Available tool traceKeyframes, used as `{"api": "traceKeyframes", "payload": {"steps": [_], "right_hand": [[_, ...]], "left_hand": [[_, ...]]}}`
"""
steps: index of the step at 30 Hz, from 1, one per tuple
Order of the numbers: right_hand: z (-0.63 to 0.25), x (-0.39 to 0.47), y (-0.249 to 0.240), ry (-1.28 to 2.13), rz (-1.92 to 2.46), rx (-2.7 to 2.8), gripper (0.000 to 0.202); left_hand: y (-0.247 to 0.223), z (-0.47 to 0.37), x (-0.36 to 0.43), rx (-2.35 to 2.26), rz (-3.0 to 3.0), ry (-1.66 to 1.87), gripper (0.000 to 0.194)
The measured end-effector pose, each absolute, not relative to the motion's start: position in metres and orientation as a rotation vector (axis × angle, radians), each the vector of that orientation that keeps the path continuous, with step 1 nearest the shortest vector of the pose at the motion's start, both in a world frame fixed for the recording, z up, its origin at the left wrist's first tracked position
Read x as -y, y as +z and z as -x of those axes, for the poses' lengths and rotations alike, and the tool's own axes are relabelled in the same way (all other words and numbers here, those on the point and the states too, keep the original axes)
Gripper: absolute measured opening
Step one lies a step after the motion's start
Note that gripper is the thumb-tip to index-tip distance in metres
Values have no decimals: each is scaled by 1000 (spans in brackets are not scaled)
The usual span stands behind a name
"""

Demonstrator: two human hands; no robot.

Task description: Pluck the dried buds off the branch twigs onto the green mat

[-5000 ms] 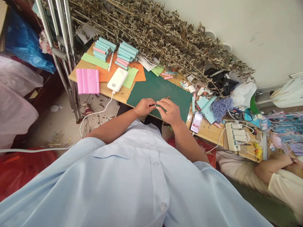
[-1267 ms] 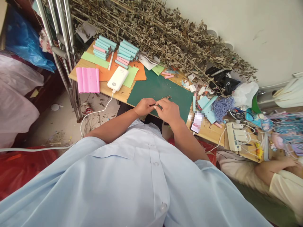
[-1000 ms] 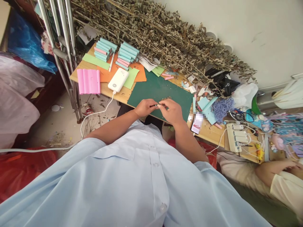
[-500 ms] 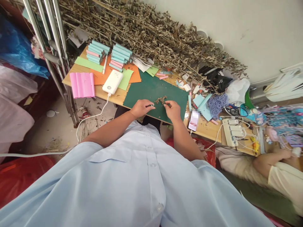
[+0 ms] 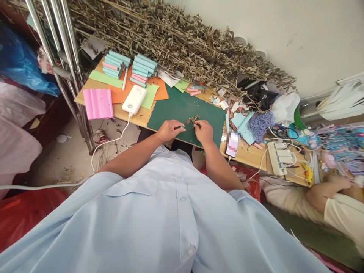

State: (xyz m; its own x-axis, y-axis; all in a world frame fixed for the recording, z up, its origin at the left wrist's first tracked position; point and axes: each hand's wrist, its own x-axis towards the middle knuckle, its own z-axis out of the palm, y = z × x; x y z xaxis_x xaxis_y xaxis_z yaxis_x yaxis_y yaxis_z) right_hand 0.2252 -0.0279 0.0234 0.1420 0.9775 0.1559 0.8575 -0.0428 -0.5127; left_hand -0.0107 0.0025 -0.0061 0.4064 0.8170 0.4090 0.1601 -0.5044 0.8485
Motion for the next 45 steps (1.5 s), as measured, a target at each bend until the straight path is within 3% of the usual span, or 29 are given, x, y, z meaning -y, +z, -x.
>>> {"api": "traceKeyframes", "payload": {"steps": [11, 26, 33, 45], "right_hand": [[-238, 29, 22, 498, 1945, 1503, 26], [-220, 33, 27, 240, 2101, 1727, 12], [-220, 35, 31, 183, 2030, 1969, 24], [-227, 42, 43, 233, 2066, 1907, 44]], "left_hand": [[-4, 11, -2, -824, -1911, 1121, 26], [-2, 12, -1, -849, -1908, 1098, 28], [-4, 11, -1, -850, -1900, 1108, 26], [-4, 11, -1, -839, -1908, 1107, 24]]}}
